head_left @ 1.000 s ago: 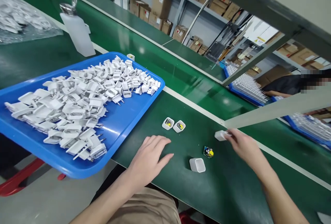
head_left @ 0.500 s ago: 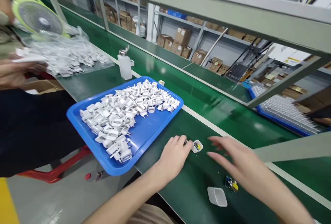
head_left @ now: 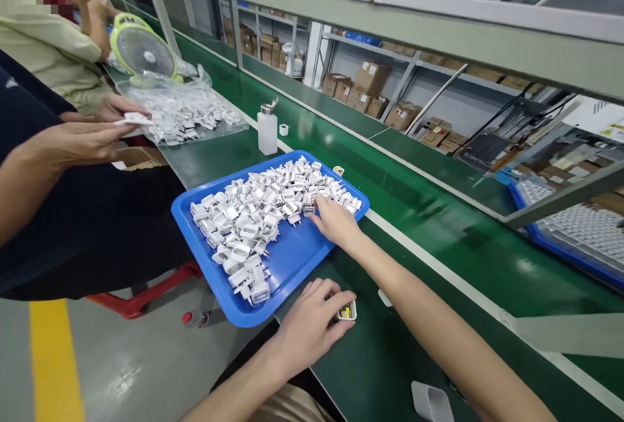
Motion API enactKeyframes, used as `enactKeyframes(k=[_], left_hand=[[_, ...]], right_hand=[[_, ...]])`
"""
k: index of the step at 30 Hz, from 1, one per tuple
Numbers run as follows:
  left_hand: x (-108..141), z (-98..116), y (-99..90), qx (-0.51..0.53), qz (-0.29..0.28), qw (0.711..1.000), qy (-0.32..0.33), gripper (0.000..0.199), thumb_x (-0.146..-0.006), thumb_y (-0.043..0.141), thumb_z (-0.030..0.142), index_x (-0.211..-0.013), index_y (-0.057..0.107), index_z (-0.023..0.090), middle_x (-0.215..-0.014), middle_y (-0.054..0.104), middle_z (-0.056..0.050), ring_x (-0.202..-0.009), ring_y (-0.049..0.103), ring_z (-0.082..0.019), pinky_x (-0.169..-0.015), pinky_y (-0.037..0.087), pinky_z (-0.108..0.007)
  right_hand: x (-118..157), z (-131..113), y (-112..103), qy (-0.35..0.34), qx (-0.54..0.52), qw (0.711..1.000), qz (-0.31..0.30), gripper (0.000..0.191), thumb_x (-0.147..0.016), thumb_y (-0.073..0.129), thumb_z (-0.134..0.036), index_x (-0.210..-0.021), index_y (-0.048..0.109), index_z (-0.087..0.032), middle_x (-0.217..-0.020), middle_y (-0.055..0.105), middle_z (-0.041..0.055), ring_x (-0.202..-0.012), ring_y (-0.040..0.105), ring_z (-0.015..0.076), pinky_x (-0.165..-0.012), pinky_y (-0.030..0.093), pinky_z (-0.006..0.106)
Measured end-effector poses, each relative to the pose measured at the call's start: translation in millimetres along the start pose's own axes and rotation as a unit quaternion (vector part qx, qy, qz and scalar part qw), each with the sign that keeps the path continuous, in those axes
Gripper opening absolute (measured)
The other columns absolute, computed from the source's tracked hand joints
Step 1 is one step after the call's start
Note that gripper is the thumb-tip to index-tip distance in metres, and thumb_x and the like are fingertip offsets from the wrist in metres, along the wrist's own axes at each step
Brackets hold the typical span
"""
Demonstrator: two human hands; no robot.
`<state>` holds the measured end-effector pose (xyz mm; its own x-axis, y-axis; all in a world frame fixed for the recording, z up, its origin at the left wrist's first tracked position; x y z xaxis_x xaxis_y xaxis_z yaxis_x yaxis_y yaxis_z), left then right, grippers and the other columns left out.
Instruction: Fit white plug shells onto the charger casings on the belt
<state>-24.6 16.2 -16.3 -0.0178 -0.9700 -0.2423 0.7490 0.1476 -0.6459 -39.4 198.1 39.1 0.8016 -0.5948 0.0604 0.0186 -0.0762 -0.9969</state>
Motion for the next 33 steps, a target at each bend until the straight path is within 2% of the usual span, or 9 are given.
enactKeyframes(k=[4, 7, 10, 14, 18, 21, 27, 30, 33], left_hand=[[-0.9, -5.7, 0.3, 0.023, 0.008, 1.0, -0.017, 0.043, -0.086, 0.078, 0.018, -0.123, 0.056, 0.021, -0.11, 0.066, -0.004, -0.101, 0.062, -0.025, -0.087, 0.053, -0.041], [0.9, -10.0, -1.8, 0.058, 0.01, 0.998, -0.026, 0.03, -0.086, 0.078, 0.018, -0.107, 0.056, 0.021, -0.101, 0.065, -0.001, -0.094, 0.062, -0.022, -0.081, 0.05, -0.037], [2.6, -12.3, -3.3, 0.083, 0.014, 0.996, -0.02, 0.024, -0.09, 0.074, 0.017, -0.103, 0.054, 0.022, -0.101, 0.064, 0.0, -0.094, 0.06, -0.021, -0.081, 0.048, -0.036], [3.4, -14.6, -0.8, 0.096, 0.004, 0.995, -0.006, 0.022, -0.092, 0.071, 0.016, -0.102, 0.052, 0.023, -0.103, 0.064, 0.0, -0.095, 0.058, -0.022, -0.082, 0.045, -0.037], [3.3, -17.4, 3.9, 0.1, 0.014, 0.995, -0.001, 0.023, -0.09, 0.071, 0.014, -0.099, 0.051, 0.023, -0.1, 0.062, 0.001, -0.093, 0.058, -0.022, -0.077, 0.044, -0.035], [2.1, -17.0, 6.7, 0.07, 0.03, 0.997, -0.006, 0.026, -0.086, 0.072, 0.011, -0.095, 0.05, 0.023, -0.094, 0.06, 0.0, -0.089, 0.056, -0.022, -0.075, 0.043, -0.035], [-6.1, -5.1, 13.5, -0.011, 0.022, 1.0, -0.01, 0.019, -0.087, 0.069, 0.015, -0.089, 0.052, 0.023, -0.089, 0.062, 0.0, -0.083, 0.055, -0.023, -0.074, 0.04, -0.037], [-11.2, -1.8, 16.8, -0.027, 0.03, 0.998, -0.045, 0.022, -0.086, 0.073, 0.019, -0.086, 0.051, 0.022, -0.081, 0.061, 0.002, -0.078, 0.056, -0.022, -0.073, 0.039, -0.037], [-13.0, -0.5, 18.7, -0.037, 0.03, 0.998, -0.04, 0.026, -0.089, 0.075, 0.031, -0.087, 0.051, 0.022, -0.08, 0.062, 0.002, -0.076, 0.056, -0.022, -0.073, 0.038, -0.038]], right_hand=[[-5.5, -3.5, 3.4, -0.003, -0.007, 1.0, -0.01, 0.025, -0.1, 0.06, -0.029, -0.124, 0.056, -0.021, -0.126, 0.06, 0.0163, -0.108, 0.065, 0.0329, -0.085, 0.053, 0.043], [4.5, -2.2, 0.2, -0.013, -0.017, 1.0, -0.001, 0.015, -0.101, 0.056, -0.021, -0.116, 0.057, -0.022, -0.128, 0.055, 0.0141, -0.112, 0.062, 0.0292, -0.087, 0.052, 0.039], [49.5, 5.1, -8.7, -0.037, -0.078, 0.996, 0.029, 0.004, -0.102, 0.052, -0.018, -0.104, 0.054, -0.021, -0.12, 0.055, 0.0102, -0.103, 0.061, 0.0211, -0.085, 0.051, 0.031], [138.8, 12.4, -16.6, -0.054, -0.251, 0.963, 0.078, 0.015, -0.1, 0.054, -0.015, -0.09, 0.047, -0.023, -0.09, 0.058, 0.0005, -0.08, 0.059, 0.0159, -0.072, 0.048, 0.027], [194.3, 7.1, -1.2, -0.048, -0.24, 0.966, 0.078, 0.013, -0.101, 0.056, -0.013, -0.104, 0.05, -0.024, -0.104, 0.063, 0.0035, -0.09, 0.061, 0.0176, -0.079, 0.049, 0.03], [201.9, -1.2, 12.2, -0.073, -0.199, 0.975, 0.064, 0.012, -0.102, 0.058, -0.018, -0.109, 0.051, -0.024, -0.114, 0.062, 0.0072, -0.098, 0.06, 0.021, -0.085, 0.049, 0.034], [189.8, -0.2, 12.6, -0.042, -0.219, 0.972, 0.08, 0.018, -0.102, 0.059, -0.023, -0.095, 0.043, -0.024, -0.089, 0.059, 0.001, -0.074, 0.056, 0.017, -0.066, 0.045, 0.03], [185.9, 3.8, 9.9, -0.006, -0.258, 0.965, 0.045, 0.018, -0.1, 0.06, -0.02, -0.11, 0.045, -0.024, -0.087, 0.06, -0.0014, -0.07, 0.057, 0.0153, -0.062, 0.045, 0.027], [186.6, 6.4, 7.2, -0.021, -0.245, 0.969, 0.004, 0.008, -0.103, 0.055, -0.018, -0.108, 0.053, -0.024, -0.09, 0.063, 0.0002, -0.077, 0.06, 0.0166, -0.067, 0.046, 0.028]])
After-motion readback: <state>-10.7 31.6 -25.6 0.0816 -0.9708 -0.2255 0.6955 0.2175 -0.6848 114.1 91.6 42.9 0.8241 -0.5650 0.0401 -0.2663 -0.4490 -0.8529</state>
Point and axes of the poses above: each hand's wrist, its own x-axis away from the middle knuckle, its own y-axis out of the palm, z = x × y, the point moved 3 cm from there along -x, towards the middle knuckle
